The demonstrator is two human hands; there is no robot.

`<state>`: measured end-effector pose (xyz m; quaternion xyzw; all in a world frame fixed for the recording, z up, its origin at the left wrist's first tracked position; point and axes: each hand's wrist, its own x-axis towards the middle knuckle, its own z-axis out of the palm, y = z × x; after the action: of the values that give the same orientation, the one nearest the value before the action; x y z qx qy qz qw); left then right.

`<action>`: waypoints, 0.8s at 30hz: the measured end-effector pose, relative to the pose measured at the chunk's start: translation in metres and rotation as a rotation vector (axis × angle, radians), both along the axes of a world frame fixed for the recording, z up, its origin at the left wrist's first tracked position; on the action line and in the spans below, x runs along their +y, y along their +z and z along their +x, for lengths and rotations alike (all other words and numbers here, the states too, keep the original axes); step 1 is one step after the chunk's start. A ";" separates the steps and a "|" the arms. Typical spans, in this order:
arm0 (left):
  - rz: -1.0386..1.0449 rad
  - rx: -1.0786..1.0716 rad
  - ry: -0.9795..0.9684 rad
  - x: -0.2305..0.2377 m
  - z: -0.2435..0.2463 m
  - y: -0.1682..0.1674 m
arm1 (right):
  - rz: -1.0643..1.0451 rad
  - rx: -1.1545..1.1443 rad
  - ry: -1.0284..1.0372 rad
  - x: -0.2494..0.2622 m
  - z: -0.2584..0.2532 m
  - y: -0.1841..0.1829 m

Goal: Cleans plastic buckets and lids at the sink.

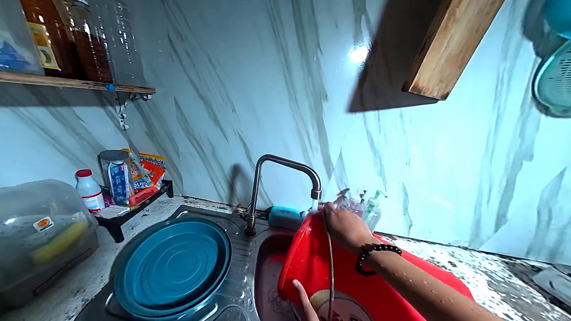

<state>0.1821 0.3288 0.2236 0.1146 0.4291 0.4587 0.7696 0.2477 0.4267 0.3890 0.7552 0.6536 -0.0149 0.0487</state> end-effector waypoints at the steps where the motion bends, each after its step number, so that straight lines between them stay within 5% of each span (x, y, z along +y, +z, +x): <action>1: 0.005 0.019 -0.014 0.005 -0.004 0.005 | 0.007 -0.009 -0.021 0.001 0.000 0.002; 14: 0.066 0.097 -0.315 0.040 -0.032 0.044 | 0.237 0.045 -0.106 0.002 0.052 0.018; 20: 0.360 0.367 -0.070 0.026 -0.047 0.040 | 0.864 0.491 0.245 -0.034 0.076 -0.026; 24: 0.474 0.477 0.059 0.006 -0.042 0.021 | 0.952 0.640 0.253 -0.047 0.077 -0.052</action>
<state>0.1398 0.3347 0.2448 0.3820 0.4818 0.5282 0.5857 0.3243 0.3799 0.3375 0.5679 0.6558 0.0588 -0.4940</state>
